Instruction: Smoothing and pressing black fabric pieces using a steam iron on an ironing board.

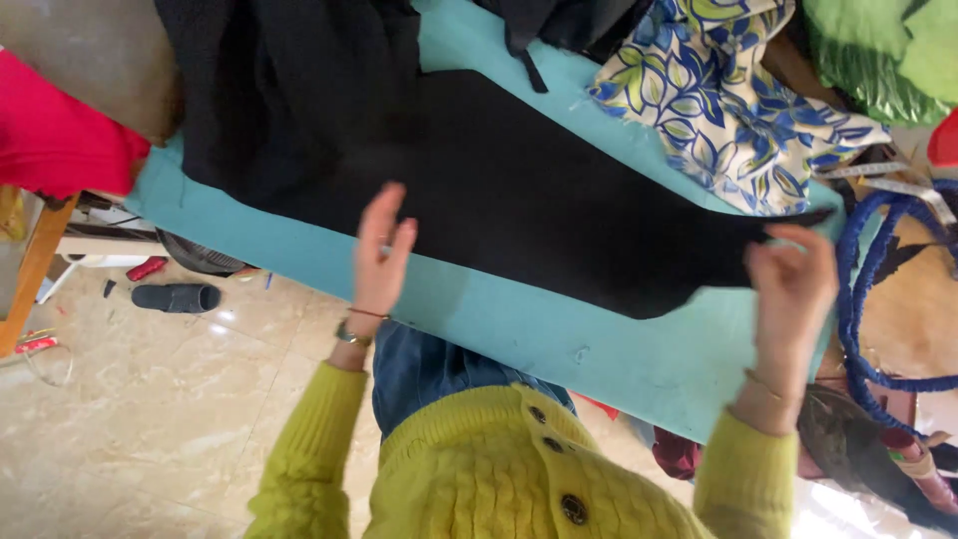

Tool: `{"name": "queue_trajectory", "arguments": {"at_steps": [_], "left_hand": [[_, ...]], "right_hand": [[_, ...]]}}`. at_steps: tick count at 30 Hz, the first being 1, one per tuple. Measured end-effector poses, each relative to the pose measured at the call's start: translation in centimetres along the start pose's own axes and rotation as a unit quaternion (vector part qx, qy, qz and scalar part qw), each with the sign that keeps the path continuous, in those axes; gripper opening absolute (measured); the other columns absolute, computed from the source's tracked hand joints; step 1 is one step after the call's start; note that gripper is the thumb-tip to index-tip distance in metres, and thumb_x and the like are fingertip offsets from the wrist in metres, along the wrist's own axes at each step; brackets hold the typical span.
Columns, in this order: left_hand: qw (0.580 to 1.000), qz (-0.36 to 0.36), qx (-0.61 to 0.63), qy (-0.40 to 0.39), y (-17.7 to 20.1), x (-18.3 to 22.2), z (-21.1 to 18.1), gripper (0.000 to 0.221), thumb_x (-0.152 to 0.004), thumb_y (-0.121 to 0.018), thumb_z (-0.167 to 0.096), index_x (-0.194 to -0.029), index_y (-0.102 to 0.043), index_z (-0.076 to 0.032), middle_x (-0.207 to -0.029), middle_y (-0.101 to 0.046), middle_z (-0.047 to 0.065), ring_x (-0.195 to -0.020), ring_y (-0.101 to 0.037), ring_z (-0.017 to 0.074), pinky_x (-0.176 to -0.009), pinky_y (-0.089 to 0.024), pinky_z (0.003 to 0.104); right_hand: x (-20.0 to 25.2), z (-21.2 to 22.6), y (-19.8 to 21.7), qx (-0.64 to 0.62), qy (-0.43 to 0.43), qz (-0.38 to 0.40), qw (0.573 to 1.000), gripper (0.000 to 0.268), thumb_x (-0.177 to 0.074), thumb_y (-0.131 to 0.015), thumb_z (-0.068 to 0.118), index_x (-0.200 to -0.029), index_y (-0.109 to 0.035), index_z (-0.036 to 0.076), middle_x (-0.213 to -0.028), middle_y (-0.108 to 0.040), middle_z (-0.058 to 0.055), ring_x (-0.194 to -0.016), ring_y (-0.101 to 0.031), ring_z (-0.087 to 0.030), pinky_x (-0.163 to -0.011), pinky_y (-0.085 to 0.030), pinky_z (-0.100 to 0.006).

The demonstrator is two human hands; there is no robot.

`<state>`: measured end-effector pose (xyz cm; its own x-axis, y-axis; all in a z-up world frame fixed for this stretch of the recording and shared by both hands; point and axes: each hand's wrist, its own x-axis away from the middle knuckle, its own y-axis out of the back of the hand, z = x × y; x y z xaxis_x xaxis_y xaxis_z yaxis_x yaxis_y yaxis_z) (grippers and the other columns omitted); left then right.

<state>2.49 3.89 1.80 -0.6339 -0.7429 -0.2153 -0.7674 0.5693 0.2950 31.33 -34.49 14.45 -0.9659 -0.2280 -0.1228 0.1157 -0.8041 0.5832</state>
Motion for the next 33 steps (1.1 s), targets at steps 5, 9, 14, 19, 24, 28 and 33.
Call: {"name": "queue_trajectory", "arguments": {"at_steps": [5,9,14,19,24,28,33], "left_hand": [[0.84,0.123,0.44,0.291,-4.5,-1.1,-1.0,0.056,-0.11,-0.048,-0.042,-0.157,-0.042,-0.012,-0.157,-0.048,0.017,-0.148,-0.043,0.033,-0.12,-0.032,0.05],[0.79,0.133,0.469,0.371,-6.6,-2.4,3.1,0.064,-0.107,-0.046,-0.055,-0.157,-0.043,-0.015,-0.154,-0.053,0.015,-0.143,-0.05,0.032,-0.117,-0.038,0.052],[0.873,0.154,0.329,0.325,-7.3,-3.3,6.1,0.054,-0.105,-0.065,-0.03,-0.153,-0.044,-0.018,-0.143,-0.063,0.013,-0.12,-0.068,0.03,-0.094,-0.06,0.037],[0.964,0.153,0.091,0.196,-9.2,-5.5,4.6,0.058,-0.088,-0.083,-0.026,-0.141,-0.059,-0.021,-0.114,-0.074,0.008,-0.093,-0.074,0.022,-0.076,-0.064,0.032],[0.992,0.09,-0.079,0.031,-8.4,-6.2,3.8,0.049,-0.088,-0.073,-0.009,-0.133,-0.063,-0.026,-0.1,-0.075,0.001,-0.084,-0.072,0.0204,-0.076,-0.061,0.033],[0.964,-0.005,-0.254,-0.071,-5.9,-5.9,4.3,0.044,-0.088,-0.072,-0.006,-0.128,-0.063,-0.023,-0.11,-0.067,-0.001,-0.099,-0.067,0.0227,-0.085,-0.057,0.039],[0.933,-0.044,-0.334,-0.127,-2.8,-5.4,2.6,0.037,-0.09,-0.077,-0.016,-0.125,-0.064,-0.021,-0.123,-0.06,0.002,-0.105,-0.063,0.0244,-0.082,-0.054,0.039]], "right_hand": [[2.6,12.2,-13.8,0.039,0.204,0.17,0.963,0.008,-0.095,-0.08,0.008,-0.098,-0.073,0.005,-0.112,-0.073,-0.009,-0.079,-0.073,-0.028,-0.068,-0.061,-0.037],[7.2,14.7,-18.4,0.025,0.171,0.273,0.946,0.03,-0.092,-0.079,0.019,-0.121,-0.068,0.021,-0.085,-0.075,0.001,-0.072,-0.074,-0.019,-0.068,-0.062,-0.034],[9.9,10.7,-17.8,0.021,0.153,0.364,0.918,0.021,-0.095,-0.073,0.023,-0.115,-0.069,0.019,-0.083,-0.075,-0.001,-0.071,-0.069,-0.02,-0.076,-0.057,-0.038],[9.7,4.1,-14.5,0.06,0.03,0.309,0.949,0.018,-0.095,-0.073,0.021,-0.112,-0.071,0.02,-0.086,-0.077,-0.002,-0.076,-0.071,-0.018,-0.076,-0.058,-0.034],[7.5,-0.5,-11.3,0.087,-0.059,0.171,0.98,0.018,-0.102,-0.069,0.02,-0.119,-0.068,0.015,-0.097,-0.074,-0.007,-0.085,-0.067,-0.019,-0.079,-0.053,-0.032],[6.3,-1.2,-11.5,-0.018,-0.154,0.123,0.98,0.028,-0.105,-0.06,0.016,-0.132,-0.059,0.007,-0.11,-0.069,-0.016,-0.098,-0.066,-0.024,-0.089,-0.056,-0.038],[4.7,-0.4,-13.1,-0.109,-0.15,0.159,0.97,0.04,-0.107,-0.052,0.01,-0.144,-0.047,-0.004,-0.118,-0.064,-0.024,-0.097,-0.066,-0.028,-0.086,-0.06,-0.039]]}}
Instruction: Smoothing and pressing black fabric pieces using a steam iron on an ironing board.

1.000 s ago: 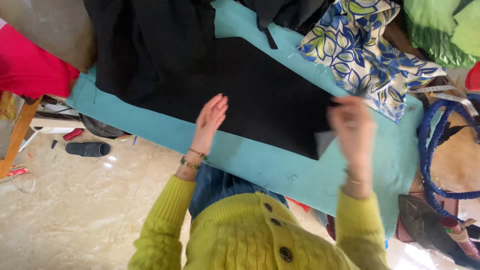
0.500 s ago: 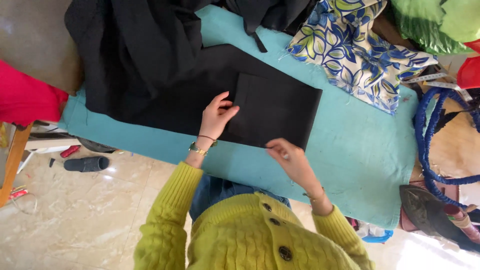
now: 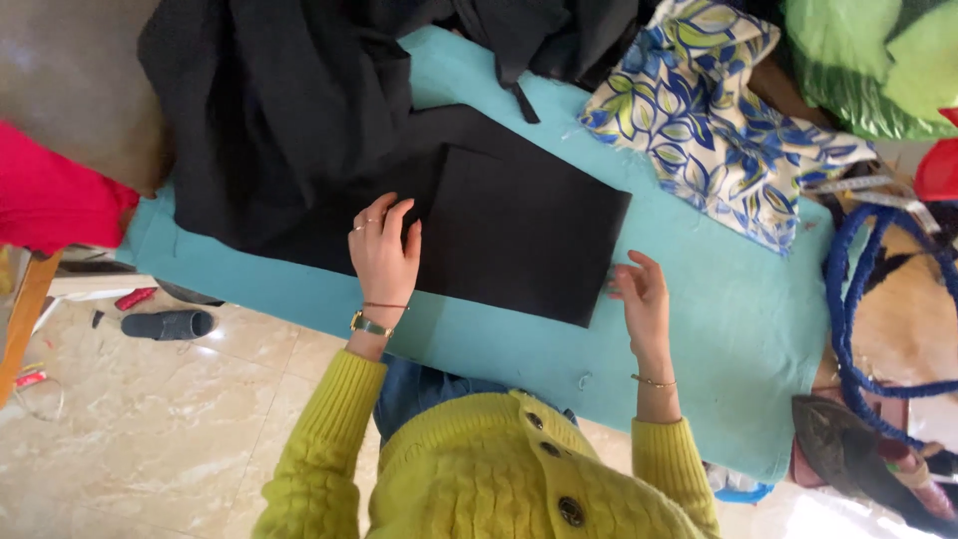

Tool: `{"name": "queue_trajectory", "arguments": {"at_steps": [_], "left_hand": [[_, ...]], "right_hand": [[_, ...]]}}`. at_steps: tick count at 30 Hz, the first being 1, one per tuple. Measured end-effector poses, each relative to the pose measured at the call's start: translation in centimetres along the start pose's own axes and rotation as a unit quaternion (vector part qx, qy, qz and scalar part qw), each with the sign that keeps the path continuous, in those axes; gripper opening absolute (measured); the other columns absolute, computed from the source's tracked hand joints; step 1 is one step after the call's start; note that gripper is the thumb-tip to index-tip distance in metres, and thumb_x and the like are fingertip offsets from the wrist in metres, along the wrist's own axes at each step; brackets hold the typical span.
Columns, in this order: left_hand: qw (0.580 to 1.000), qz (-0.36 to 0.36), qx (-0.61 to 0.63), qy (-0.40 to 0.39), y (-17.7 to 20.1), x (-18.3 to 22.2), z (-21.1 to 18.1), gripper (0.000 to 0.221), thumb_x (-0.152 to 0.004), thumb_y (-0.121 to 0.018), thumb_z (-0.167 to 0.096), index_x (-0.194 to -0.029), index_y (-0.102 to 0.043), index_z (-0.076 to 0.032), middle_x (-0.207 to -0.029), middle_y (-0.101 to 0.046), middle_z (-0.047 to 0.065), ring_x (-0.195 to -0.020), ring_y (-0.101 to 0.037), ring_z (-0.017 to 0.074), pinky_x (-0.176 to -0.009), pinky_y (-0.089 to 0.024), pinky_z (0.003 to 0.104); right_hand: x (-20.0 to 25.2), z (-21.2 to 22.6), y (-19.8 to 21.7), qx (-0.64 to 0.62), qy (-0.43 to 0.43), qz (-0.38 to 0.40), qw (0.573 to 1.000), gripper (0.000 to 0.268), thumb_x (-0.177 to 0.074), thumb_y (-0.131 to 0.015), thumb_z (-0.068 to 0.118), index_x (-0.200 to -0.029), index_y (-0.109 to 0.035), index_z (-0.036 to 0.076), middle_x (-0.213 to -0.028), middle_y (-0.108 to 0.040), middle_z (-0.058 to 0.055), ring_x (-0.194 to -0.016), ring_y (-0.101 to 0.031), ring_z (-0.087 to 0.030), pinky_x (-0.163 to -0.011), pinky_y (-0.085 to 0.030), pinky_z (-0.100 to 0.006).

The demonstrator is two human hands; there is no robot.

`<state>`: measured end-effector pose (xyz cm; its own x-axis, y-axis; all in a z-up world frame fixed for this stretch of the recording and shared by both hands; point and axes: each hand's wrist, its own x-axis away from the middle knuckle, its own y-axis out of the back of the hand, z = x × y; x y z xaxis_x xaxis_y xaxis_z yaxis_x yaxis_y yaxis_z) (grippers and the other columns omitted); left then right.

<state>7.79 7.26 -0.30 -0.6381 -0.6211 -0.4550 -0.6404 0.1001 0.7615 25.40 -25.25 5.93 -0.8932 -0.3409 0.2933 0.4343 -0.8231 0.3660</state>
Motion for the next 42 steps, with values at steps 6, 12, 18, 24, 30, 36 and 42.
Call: {"name": "queue_trajectory", "arguments": {"at_steps": [6,12,18,24,30,36,42], "left_hand": [[0.991,-0.114,-0.043,0.059,4.7,1.7,4.0,0.035,-0.088,-0.08,-0.022,-0.122,-0.069,-0.023,-0.131,-0.057,0.004,-0.123,-0.053,0.0303,-0.1,-0.044,0.045],[0.96,-0.132,-0.13,0.21,7.6,2.9,9.4,0.069,-0.09,-0.081,-0.026,-0.152,-0.052,-0.015,-0.162,-0.032,0.019,-0.147,-0.028,0.043,-0.118,-0.024,0.055],[0.967,-0.113,-0.175,0.147,8.6,0.6,10.1,0.039,-0.114,-0.044,-0.039,-0.139,-0.07,-0.023,-0.163,-0.034,0.017,-0.15,-0.029,0.0432,-0.115,-0.034,0.067],[0.958,-0.202,-0.18,0.096,10.6,-1.6,8.3,0.024,-0.112,-0.055,-0.031,-0.105,-0.077,-0.024,-0.147,-0.056,0.009,-0.143,-0.042,0.0383,-0.117,-0.03,0.065],[0.983,-0.14,-0.112,0.027,11.6,-2.7,7.8,0.024,-0.114,-0.047,-0.02,-0.102,-0.066,-0.013,-0.14,-0.065,0.005,-0.145,-0.044,0.0331,-0.117,-0.017,0.075],[0.987,-0.053,-0.151,-0.023,6.7,-3.1,9.2,0.083,-0.067,-0.095,-0.04,-0.139,-0.061,-0.018,-0.111,-0.065,0.001,-0.131,-0.056,0.0275,-0.118,-0.014,0.077],[0.999,-0.008,0.01,-0.045,6.5,-3.8,7.0,0.054,-0.06,-0.093,-0.006,-0.105,-0.066,-0.018,-0.13,-0.056,0.001,-0.137,-0.049,0.0314,-0.117,-0.028,0.069]], "right_hand": [[-4.1,7.3,-5.0,0.226,0.223,-0.028,0.948,0.032,-0.104,-0.07,0.009,-0.134,-0.059,0.002,-0.114,-0.063,-0.02,-0.099,-0.067,-0.033,-0.082,-0.059,-0.041],[-12.6,14.5,-18.1,0.351,0.515,0.091,0.777,0.038,-0.102,-0.068,0.011,-0.138,-0.063,0.018,-0.119,-0.058,-0.003,-0.11,-0.068,-0.025,-0.09,-0.06,-0.04],[-17.8,23.5,-31.9,0.487,0.685,-0.003,0.542,0.083,-0.089,-0.055,-0.004,-0.161,-0.038,0.034,-0.143,-0.054,-0.016,-0.088,-0.062,-0.03,-0.077,-0.05,-0.039],[-16.2,23.5,-37.6,0.537,0.776,0.054,0.327,0.042,-0.102,-0.06,0.021,-0.139,-0.065,0.041,-0.172,-0.018,-0.008,-0.139,-0.042,-0.031,-0.107,-0.039,-0.044],[-15.9,28.6,-25.2,0.42,0.759,0.242,0.434,0.03,-0.087,-0.063,0.024,-0.111,-0.072,0.008,-0.145,-0.066,-0.007,-0.146,-0.047,-0.031,-0.115,-0.037,-0.047],[-9.7,27.4,-9.5,0.397,0.702,0.255,0.533,0.033,-0.096,-0.064,0.032,-0.073,-0.054,0.012,-0.058,-0.042,-0.003,-0.068,-0.062,-0.032,-0.103,-0.053,-0.046],[-2.2,21.4,2.6,0.529,0.557,0.195,0.61,0.054,-0.079,-0.073,0.062,-0.119,-0.061,0.028,-0.059,-0.064,-0.002,-0.064,-0.069,-0.027,-0.069,-0.057,-0.043]]}}
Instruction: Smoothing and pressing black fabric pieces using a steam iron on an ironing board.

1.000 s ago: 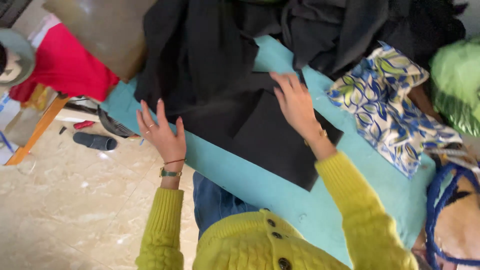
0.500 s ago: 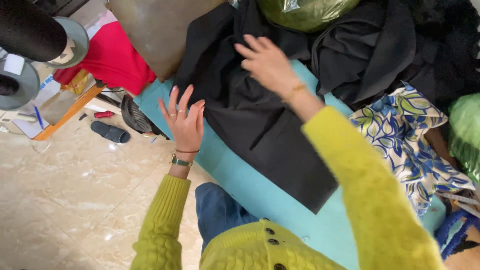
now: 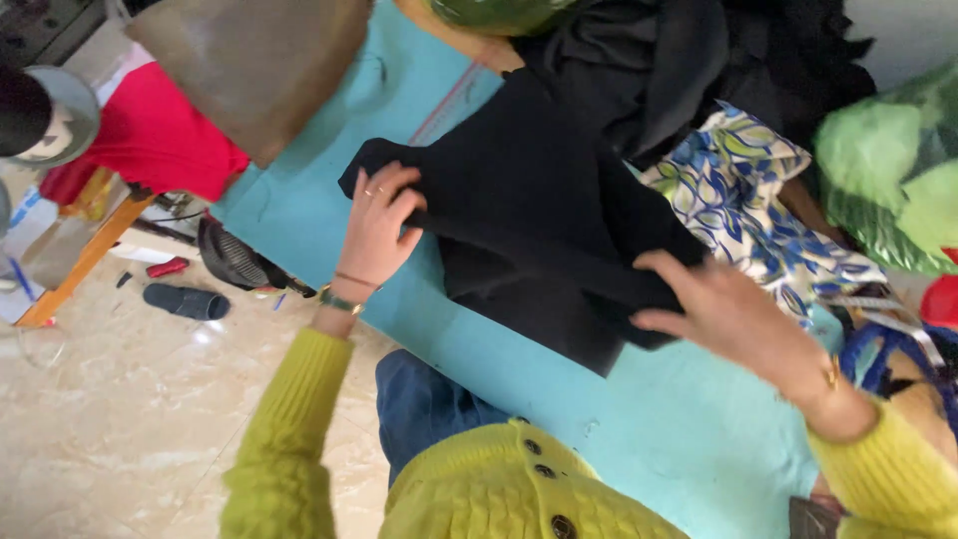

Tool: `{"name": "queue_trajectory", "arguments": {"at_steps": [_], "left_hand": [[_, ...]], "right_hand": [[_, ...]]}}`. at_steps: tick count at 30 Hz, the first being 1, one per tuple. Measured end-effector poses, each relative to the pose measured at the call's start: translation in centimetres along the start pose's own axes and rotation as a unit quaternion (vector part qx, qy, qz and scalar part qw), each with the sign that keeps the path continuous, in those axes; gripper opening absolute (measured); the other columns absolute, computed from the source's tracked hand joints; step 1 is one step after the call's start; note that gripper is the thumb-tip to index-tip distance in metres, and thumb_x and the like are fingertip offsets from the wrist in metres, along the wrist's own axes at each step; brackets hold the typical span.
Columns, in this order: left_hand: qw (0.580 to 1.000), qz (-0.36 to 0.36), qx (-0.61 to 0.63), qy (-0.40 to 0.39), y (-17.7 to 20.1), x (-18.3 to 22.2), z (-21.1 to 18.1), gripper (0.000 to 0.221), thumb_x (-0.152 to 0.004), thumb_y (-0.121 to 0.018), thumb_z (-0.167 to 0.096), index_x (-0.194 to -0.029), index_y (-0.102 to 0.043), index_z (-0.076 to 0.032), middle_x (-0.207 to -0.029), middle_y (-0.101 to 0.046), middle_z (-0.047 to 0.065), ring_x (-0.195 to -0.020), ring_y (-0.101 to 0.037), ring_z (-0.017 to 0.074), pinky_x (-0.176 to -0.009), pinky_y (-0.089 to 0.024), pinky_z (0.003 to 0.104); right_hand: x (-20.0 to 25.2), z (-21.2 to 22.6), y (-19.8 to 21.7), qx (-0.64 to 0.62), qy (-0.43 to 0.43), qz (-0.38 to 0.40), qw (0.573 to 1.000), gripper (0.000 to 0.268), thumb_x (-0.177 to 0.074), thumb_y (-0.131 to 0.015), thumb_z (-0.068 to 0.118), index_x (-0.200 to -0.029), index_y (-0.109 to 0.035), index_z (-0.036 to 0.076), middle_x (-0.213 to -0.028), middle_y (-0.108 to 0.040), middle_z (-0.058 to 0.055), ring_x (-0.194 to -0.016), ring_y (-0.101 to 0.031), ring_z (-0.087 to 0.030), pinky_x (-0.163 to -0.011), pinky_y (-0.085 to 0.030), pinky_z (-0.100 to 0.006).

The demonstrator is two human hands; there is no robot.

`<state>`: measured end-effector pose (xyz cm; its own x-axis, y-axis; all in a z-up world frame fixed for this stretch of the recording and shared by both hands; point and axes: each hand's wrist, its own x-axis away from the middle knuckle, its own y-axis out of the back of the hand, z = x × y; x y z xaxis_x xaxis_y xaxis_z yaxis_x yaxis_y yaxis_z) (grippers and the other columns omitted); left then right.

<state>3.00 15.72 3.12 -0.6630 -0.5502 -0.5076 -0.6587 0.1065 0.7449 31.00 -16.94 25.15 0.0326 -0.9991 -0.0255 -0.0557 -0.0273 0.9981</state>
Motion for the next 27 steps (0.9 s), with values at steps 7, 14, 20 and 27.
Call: {"name": "queue_trajectory", "arguments": {"at_steps": [7,14,20,27], "left_hand": [[0.942,0.311,0.121,-0.039,4.5,3.8,-4.8,0.04,-0.079,-0.079,-0.046,-0.106,-0.068,-0.017,-0.114,-0.071,0.01,-0.093,-0.073,0.0325,-0.085,-0.056,0.048],[0.99,0.138,-0.013,0.002,1.7,2.7,-6.5,0.048,-0.097,-0.069,-0.047,-0.138,-0.057,-0.024,-0.129,-0.057,0.002,-0.118,-0.06,0.0277,-0.093,-0.05,0.048],[0.997,0.077,-0.003,0.015,-4.9,0.6,-8.3,0.057,-0.097,-0.067,-0.053,-0.143,-0.054,-0.021,-0.129,-0.059,0.007,-0.12,-0.058,0.0346,-0.09,-0.052,0.056],[0.951,0.257,0.109,0.129,-7.6,-5.9,-9.0,0.08,-0.091,-0.061,-0.076,-0.13,-0.066,-0.006,-0.119,-0.07,0.016,-0.115,-0.067,0.0399,-0.09,-0.053,0.057]], "right_hand": [[11.6,2.8,-7.5,-0.158,-0.286,0.485,0.811,0.083,-0.088,-0.075,0.052,-0.157,-0.036,0.03,-0.135,-0.062,-0.017,-0.122,-0.065,-0.039,-0.096,-0.059,-0.051],[12.9,0.1,-9.9,-0.309,-0.369,0.207,0.852,0.045,-0.092,-0.069,0.035,-0.132,-0.068,0.015,-0.095,-0.072,-0.016,-0.096,-0.072,-0.039,-0.088,-0.056,-0.053],[9.0,-1.7,-15.9,-0.234,-0.309,-0.115,0.914,0.015,-0.103,-0.067,0.014,-0.116,-0.074,0.018,-0.106,-0.072,-0.002,-0.105,-0.07,-0.025,-0.088,-0.057,-0.038],[-2.3,4.5,-9.2,-0.27,-0.08,-0.167,0.945,0.031,-0.098,-0.06,-0.005,-0.12,-0.074,0.013,-0.118,-0.074,-0.004,-0.118,-0.067,-0.026,-0.096,-0.053,-0.04]]}}
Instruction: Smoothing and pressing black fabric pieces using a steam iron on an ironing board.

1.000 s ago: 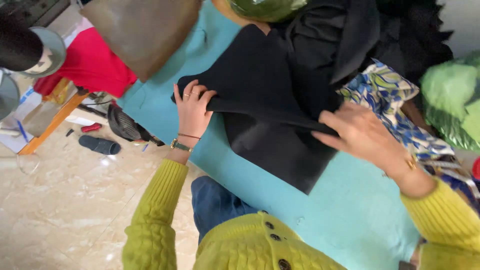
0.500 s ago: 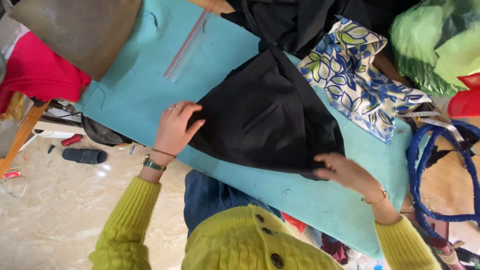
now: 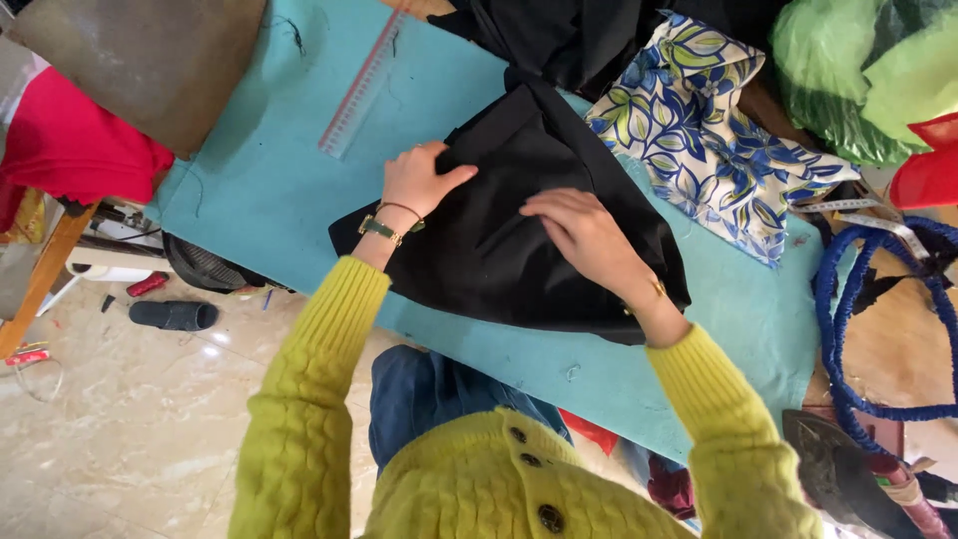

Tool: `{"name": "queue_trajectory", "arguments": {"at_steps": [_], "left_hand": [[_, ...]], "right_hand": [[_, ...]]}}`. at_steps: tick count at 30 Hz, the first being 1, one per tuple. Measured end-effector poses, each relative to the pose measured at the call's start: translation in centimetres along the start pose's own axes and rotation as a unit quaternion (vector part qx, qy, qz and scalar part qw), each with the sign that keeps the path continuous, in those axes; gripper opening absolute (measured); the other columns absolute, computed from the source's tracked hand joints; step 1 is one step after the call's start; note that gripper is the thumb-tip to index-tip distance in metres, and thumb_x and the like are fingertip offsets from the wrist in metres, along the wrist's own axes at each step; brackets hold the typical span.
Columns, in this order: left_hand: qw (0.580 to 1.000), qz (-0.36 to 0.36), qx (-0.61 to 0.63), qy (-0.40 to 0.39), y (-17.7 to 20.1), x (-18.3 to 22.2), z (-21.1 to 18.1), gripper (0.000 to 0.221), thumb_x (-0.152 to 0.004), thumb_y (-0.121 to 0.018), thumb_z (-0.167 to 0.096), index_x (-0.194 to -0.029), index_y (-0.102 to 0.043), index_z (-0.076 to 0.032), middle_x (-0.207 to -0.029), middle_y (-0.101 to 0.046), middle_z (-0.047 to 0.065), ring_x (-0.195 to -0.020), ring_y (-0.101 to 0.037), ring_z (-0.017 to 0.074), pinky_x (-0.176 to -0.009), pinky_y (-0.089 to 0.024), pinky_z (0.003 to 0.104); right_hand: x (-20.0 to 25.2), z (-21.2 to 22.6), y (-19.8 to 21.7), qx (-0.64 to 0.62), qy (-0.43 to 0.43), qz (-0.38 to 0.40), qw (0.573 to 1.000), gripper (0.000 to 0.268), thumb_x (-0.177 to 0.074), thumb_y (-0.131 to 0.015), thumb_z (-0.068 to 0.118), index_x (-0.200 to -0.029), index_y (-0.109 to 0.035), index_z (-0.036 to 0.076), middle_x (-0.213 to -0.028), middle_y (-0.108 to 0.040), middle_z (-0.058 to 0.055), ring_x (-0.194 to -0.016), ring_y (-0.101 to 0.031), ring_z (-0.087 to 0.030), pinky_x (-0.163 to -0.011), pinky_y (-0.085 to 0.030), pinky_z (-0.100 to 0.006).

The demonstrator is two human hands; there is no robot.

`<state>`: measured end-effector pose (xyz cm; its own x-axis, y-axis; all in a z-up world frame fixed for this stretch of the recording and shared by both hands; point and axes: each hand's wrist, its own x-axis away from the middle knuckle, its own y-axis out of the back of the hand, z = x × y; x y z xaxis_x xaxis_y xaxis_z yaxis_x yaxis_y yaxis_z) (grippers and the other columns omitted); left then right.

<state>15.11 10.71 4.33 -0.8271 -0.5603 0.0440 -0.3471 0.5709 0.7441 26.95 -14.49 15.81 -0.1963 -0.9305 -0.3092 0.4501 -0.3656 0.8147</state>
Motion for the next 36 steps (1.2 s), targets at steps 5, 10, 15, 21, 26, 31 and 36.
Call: {"name": "queue_trajectory", "arguments": {"at_steps": [5,10,15,21,26,31,36], "left_hand": [[0.983,0.021,0.152,-0.097,0.1,-1.0,-3.0,0.035,-0.093,-0.073,-0.043,-0.113,-0.075,-0.015,-0.104,-0.077,0.008,-0.106,-0.071,0.0353,-0.086,-0.058,0.048],[0.963,0.017,0.195,-0.188,3.9,0.4,-8.4,0.027,-0.094,-0.072,-0.038,-0.105,-0.073,-0.012,-0.087,-0.074,0.013,-0.093,-0.073,0.0356,-0.07,-0.057,0.045],[0.944,0.002,0.232,-0.235,7.2,1.9,-13.0,0.026,-0.097,-0.067,-0.034,-0.096,-0.069,-0.008,-0.072,-0.071,0.011,-0.078,-0.074,0.0338,-0.06,-0.056,0.037],[0.939,0.045,0.241,-0.243,9.0,1.6,-13.8,0.037,-0.106,-0.056,-0.032,-0.073,-0.053,-0.015,-0.053,-0.041,-0.01,-0.05,-0.046,0.0094,-0.052,-0.039,0.023],[0.904,0.085,0.332,-0.258,7.1,1.6,-15.8,0.03,-0.101,-0.058,-0.035,-0.083,-0.066,-0.012,-0.063,-0.062,0.004,-0.068,-0.068,0.0169,-0.063,-0.049,0.029],[0.879,0.09,0.37,-0.285,6.5,1.2,-18.2,0.025,-0.098,-0.061,-0.032,-0.087,-0.07,-0.013,-0.068,-0.068,0.004,-0.075,-0.062,0.0093,-0.066,-0.05,0.029],[0.832,0.126,0.441,-0.312,6.1,1.2,-21.4,0.023,-0.094,-0.064,-0.028,-0.08,-0.069,-0.011,-0.063,-0.065,-0.001,-0.068,-0.061,0.0079,-0.064,-0.052,0.028]], "right_hand": [[-5.2,1.2,0.3,-0.115,-0.014,0.194,0.974,0.022,-0.096,-0.053,-0.007,-0.103,-0.072,0.002,-0.102,-0.075,-0.017,-0.106,-0.069,-0.04,-0.091,-0.055,-0.052],[-7.5,0.5,0.2,-0.095,-0.057,0.318,0.942,0.026,-0.098,-0.049,0.009,-0.102,-0.074,0.004,-0.098,-0.075,-0.023,-0.101,-0.068,-0.047,-0.086,-0.054,-0.058],[-7.8,-0.7,0.8,0.062,-0.02,0.285,0.956,0.03,-0.103,-0.055,0.021,-0.112,-0.074,0.0,-0.1,-0.072,-0.03,-0.097,-0.066,-0.051,-0.089,-0.054,-0.06],[-6.5,0.5,1.8,0.137,0.109,0.207,0.962,0.023,-0.099,-0.053,0.008,-0.105,-0.075,0.006,-0.097,-0.073,-0.019,-0.097,-0.069,-0.045,-0.083,-0.057,-0.051],[-4.3,-4.9,-1.2,0.188,0.082,0.206,0.957,0.027,-0.104,-0.051,0.028,-0.111,-0.072,0.013,-0.102,-0.072,-0.01,-0.1,-0.069,-0.035,-0.084,-0.056,-0.048],[-3.7,-5.2,-0.8,0.182,0.062,0.255,0.948,0.026,-0.103,-0.051,0.032,-0.114,-0.07,0.018,-0.107,-0.069,-0.004,-0.104,-0.067,-0.03,-0.087,-0.055,-0.044],[-3.5,-5.3,-0.1,0.178,0.042,0.298,0.937,0.026,-0.101,-0.051,0.037,-0.117,-0.068,0.024,-0.112,-0.066,0.002,-0.109,-0.064,-0.024,-0.09,-0.054,-0.041]]}}
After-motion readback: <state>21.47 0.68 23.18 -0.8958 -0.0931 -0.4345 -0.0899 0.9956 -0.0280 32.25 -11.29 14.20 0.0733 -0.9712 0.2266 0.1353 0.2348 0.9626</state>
